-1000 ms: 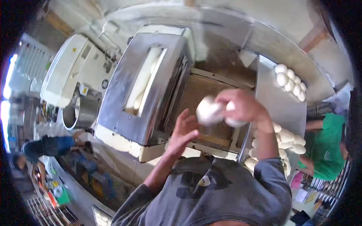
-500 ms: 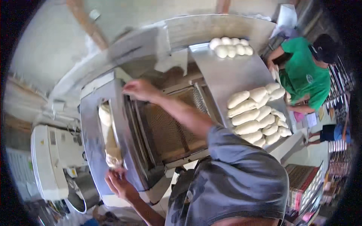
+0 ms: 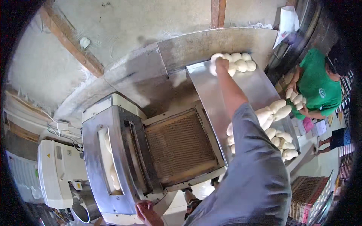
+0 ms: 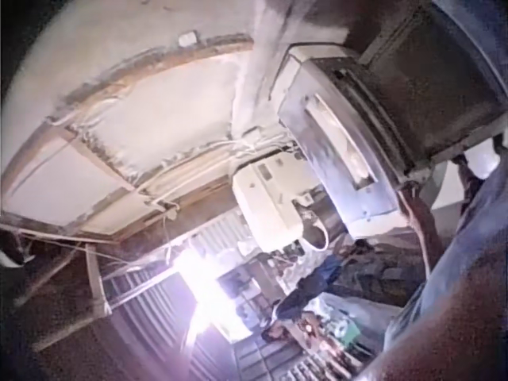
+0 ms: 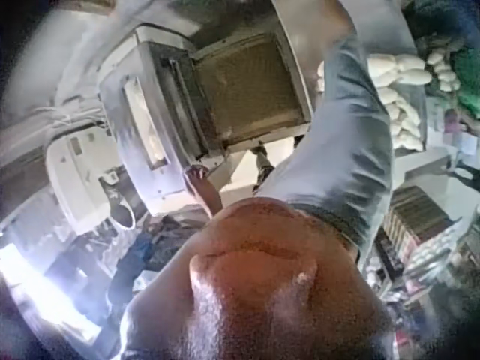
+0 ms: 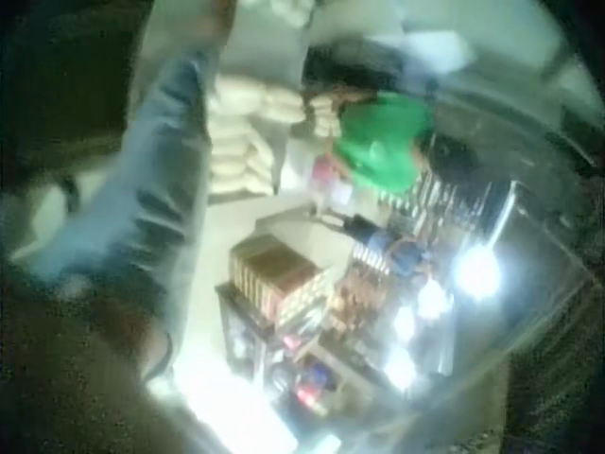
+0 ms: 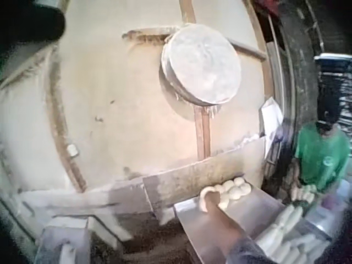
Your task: Process dough balls through an industrial shaping machine and arrange them on baking trays.
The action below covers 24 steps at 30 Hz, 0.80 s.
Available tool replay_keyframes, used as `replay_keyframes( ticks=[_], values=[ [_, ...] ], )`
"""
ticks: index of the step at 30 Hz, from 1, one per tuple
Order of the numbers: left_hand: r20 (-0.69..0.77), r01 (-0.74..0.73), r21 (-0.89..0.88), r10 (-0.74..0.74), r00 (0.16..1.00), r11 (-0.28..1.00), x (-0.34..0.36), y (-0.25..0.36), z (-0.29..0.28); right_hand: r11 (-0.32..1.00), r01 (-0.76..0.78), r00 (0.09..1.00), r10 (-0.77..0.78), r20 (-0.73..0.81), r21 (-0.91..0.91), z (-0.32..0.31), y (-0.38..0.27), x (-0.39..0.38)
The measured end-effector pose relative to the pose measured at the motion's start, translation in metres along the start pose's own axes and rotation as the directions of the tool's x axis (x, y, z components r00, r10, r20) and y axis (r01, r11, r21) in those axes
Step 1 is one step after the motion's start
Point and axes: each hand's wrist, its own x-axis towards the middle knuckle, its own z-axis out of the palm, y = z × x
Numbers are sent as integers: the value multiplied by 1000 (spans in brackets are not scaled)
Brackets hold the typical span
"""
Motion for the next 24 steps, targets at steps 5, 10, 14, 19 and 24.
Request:
replay_keyframes(
  ticks=[5,10,14,19,24],
  values=[
    [196,7,6,-8,980,1000,-9,24,25,665,-315,925,55,377,677,-119,-87,-65],
    [444,251,-223,-131,886,942,3,38,40,426,-6,272,-870,412,905,-222,-176,-241],
    [565,206,-217,-49,824,954,3,62,-6,-20,-314,139,-990,25,949,-249,-248,-297],
    [85,-270,-262,301,950,927,36,89,-40,25,-661,412,-823,391,750,-207,-360,-283],
    [127,-395,-21,395,910,918,105,85,-30,16,-736,571,-522,633,677,-116,-422,-298]
  ],
)
